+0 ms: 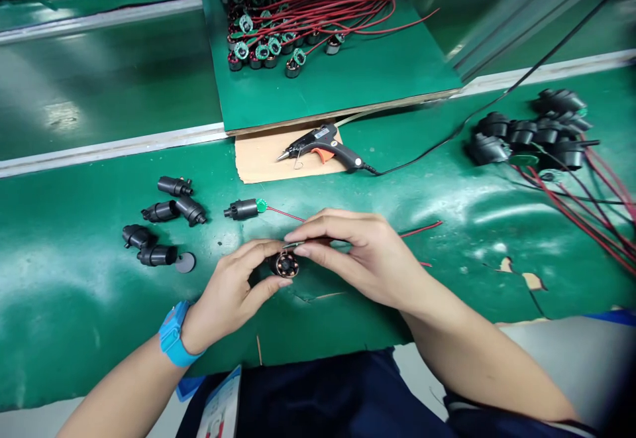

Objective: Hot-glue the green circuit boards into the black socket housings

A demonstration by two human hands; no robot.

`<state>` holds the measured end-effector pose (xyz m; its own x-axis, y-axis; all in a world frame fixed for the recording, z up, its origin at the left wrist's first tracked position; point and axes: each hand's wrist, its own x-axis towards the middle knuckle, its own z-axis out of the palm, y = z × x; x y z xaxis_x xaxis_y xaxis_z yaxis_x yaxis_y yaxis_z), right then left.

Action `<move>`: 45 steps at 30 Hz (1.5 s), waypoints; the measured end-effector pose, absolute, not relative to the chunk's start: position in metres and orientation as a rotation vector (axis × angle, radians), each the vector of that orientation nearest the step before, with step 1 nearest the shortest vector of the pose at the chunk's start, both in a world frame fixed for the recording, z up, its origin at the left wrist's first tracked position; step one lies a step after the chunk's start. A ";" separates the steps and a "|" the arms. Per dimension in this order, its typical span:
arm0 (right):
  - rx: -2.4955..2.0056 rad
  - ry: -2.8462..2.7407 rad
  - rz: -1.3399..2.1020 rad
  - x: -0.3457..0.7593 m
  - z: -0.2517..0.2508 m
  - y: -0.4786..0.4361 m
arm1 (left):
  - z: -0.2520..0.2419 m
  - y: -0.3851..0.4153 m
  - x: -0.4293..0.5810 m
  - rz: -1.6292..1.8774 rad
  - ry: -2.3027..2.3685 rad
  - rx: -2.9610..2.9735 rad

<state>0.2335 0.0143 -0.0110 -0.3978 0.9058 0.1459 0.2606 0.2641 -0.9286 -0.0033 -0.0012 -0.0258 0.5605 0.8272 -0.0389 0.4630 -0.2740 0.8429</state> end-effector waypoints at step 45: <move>-1.265 -1.910 0.803 0.243 -0.028 0.040 | -0.007 0.039 -0.046 0.372 2.016 2.648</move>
<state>0.2428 0.0404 -0.0279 -0.2787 0.9364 0.2131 0.5030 0.3313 -0.7983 -0.0461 0.0386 -0.0072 0.2588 0.9190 0.2975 0.9646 -0.2618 -0.0305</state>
